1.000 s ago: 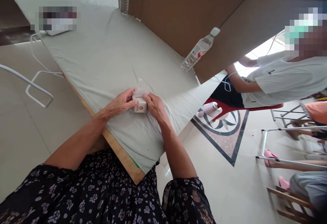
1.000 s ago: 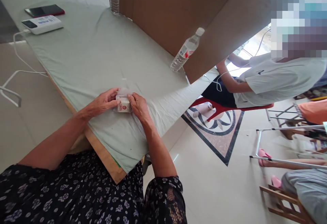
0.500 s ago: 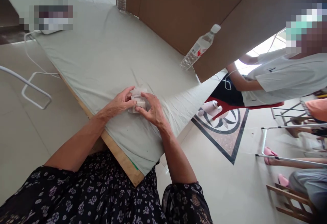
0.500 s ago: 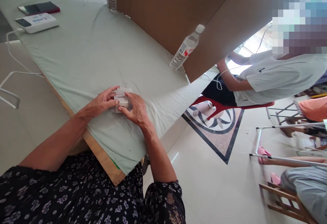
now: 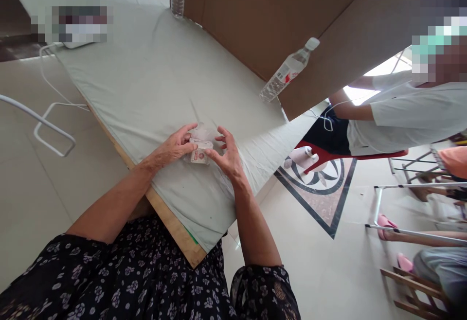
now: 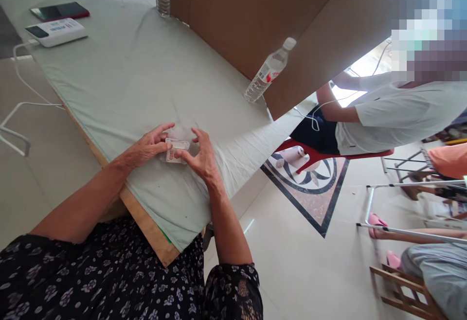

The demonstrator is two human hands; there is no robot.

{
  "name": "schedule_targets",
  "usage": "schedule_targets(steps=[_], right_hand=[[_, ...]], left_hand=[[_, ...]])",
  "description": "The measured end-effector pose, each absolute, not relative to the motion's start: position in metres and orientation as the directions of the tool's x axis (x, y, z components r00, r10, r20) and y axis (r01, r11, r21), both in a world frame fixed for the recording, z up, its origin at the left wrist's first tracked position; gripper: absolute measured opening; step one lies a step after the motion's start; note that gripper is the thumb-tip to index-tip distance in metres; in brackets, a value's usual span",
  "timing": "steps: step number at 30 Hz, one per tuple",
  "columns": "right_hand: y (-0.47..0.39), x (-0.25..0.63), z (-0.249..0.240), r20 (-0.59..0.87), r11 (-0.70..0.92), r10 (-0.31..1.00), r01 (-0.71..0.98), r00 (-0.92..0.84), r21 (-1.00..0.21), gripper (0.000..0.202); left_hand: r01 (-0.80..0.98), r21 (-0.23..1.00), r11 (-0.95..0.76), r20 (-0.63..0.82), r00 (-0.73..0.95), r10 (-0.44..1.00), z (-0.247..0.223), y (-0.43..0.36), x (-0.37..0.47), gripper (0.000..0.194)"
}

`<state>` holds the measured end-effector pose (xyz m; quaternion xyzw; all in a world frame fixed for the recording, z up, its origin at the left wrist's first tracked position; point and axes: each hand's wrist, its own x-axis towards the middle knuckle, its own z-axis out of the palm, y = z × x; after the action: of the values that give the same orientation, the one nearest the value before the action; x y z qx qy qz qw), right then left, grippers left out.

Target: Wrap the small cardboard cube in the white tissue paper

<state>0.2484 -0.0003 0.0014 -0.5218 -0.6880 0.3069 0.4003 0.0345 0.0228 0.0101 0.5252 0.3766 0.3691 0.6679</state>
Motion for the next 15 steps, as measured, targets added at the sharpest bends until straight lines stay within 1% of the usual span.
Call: schedule_targets(steps=[2, 4, 6, 8, 10, 15], right_hand=[[0.004, 0.252, -0.001, 0.121, 0.156, 0.986, 0.378, -0.115, -0.912, 0.094], [0.009, 0.251, -0.003, 0.018, 0.057, 0.988, 0.252, -0.156, -0.966, 0.104], [0.012, 0.246, -0.006, -0.014, 0.011, 0.985, 0.143, -0.171, -0.99, 0.108], [0.012, 0.239, -0.009, -0.001, 0.01, 0.992, 0.081, -0.13, -0.997, 0.105], [0.009, 0.233, -0.012, 0.004, 0.009, 0.996, 0.059, -0.085, -0.998, 0.101], [0.003, 0.228, -0.014, -0.023, -0.016, 0.997, 0.093, -0.07, -0.995, 0.093]], left_hand=[[-0.092, 0.982, 0.162, -0.104, 0.451, 0.887, 0.009, 0.023, 0.035, 0.101], [-0.072, 0.989, 0.13, -0.085, 0.443, 0.893, 0.007, 0.022, 0.035, 0.1], [-0.047, 0.995, 0.087, -0.06, 0.417, 0.907, 0.004, 0.022, 0.036, 0.097], [-0.03, 0.998, 0.055, -0.039, 0.388, 0.921, 0.0, 0.023, 0.036, 0.093], [-0.021, 0.999, 0.047, -0.036, 0.371, 0.928, -0.002, 0.023, 0.036, 0.09], [-0.035, 0.994, 0.099, -0.08, 0.368, 0.926, 0.001, 0.022, 0.034, 0.093]])
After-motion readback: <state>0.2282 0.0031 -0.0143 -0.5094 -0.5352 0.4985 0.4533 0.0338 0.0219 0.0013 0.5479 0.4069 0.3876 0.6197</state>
